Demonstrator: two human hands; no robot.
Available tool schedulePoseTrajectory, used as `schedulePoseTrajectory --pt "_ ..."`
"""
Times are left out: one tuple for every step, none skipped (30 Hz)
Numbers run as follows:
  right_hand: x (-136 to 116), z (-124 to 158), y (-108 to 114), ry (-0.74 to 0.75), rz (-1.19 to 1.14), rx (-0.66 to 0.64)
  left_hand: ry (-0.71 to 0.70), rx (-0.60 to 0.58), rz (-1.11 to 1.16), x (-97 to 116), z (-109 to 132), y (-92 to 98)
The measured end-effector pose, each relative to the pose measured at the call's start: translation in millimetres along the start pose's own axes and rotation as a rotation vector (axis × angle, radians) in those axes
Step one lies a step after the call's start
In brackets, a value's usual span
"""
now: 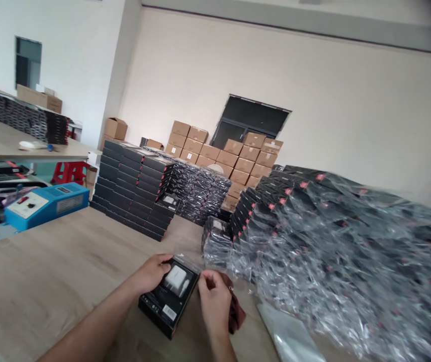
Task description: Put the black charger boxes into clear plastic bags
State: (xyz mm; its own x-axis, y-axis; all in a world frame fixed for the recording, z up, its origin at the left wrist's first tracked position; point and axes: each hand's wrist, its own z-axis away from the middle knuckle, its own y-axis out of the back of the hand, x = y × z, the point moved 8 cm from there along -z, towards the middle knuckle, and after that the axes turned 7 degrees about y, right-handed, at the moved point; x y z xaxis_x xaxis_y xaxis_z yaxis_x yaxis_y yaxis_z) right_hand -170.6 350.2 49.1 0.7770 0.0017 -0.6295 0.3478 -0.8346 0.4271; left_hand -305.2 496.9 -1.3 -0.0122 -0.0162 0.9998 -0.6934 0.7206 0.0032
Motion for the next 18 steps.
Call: schedulePoseTrajectory --pt "-2 0 0 0.012 -0.012 0.003 0.001 -0.019 0.010 -1 -1 -2.2" --pt "-4 0 0 0.017 -0.028 -0.002 0.001 -0.022 0.011 -1 -1 -3.2" --pt "-5 0 -2 0.015 -0.049 -0.013 0.000 -0.004 0.003 -2 -2 -2.8" --pt "-4 0 -4 0.006 -0.078 -0.028 -0.011 0.038 -0.007 -1 -2 -0.9" --pt "-3 0 -7 -0.015 -0.119 -0.042 -0.032 0.098 -0.015 1 -2 2.0" --pt "1 1 -10 -0.051 -0.176 -0.055 -0.068 0.161 -0.016 4 0 4.9" --pt "5 2 -13 -0.101 -0.250 -0.066 -0.119 0.204 -0.005 9 2 6.0" --pt "10 3 -17 -0.158 -0.333 -0.074 -0.178 0.219 0.018 16 5 4.9" --pt "14 4 -19 -0.210 -0.416 -0.076 -0.239 0.203 0.053 23 8 2.1" --pt "17 5 -21 -0.250 -0.492 -0.069 -0.288 0.165 0.097 30 11 -1.5" --pt "18 5 -20 -0.274 -0.553 -0.055 -0.321 0.120 0.142 36 13 -4.7" --pt "17 4 -17 -0.279 -0.596 -0.041 -0.337 0.081 0.185 42 16 -6.2" --pt "14 2 -13 -0.273 -0.623 -0.030 -0.340 0.053 0.222 48 18 -5.9" --pt "10 0 -9 -0.263 -0.638 -0.033 -0.332 0.033 0.247 52 19 -4.1" --pt "4 -2 -6 -0.250 -0.646 -0.057 -0.317 0.011 0.255 56 19 -1.8" --pt "-3 -4 -4 -0.233 -0.645 -0.109 -0.292 -0.018 0.242 58 20 0.1" --pt "-10 -4 -4 -0.209 -0.636 -0.191 -0.258 -0.056 0.209 57 19 1.2" --pt "-17 -3 -6 -0.183 -0.620 -0.292 -0.220 -0.100 0.154 55 19 1.6"
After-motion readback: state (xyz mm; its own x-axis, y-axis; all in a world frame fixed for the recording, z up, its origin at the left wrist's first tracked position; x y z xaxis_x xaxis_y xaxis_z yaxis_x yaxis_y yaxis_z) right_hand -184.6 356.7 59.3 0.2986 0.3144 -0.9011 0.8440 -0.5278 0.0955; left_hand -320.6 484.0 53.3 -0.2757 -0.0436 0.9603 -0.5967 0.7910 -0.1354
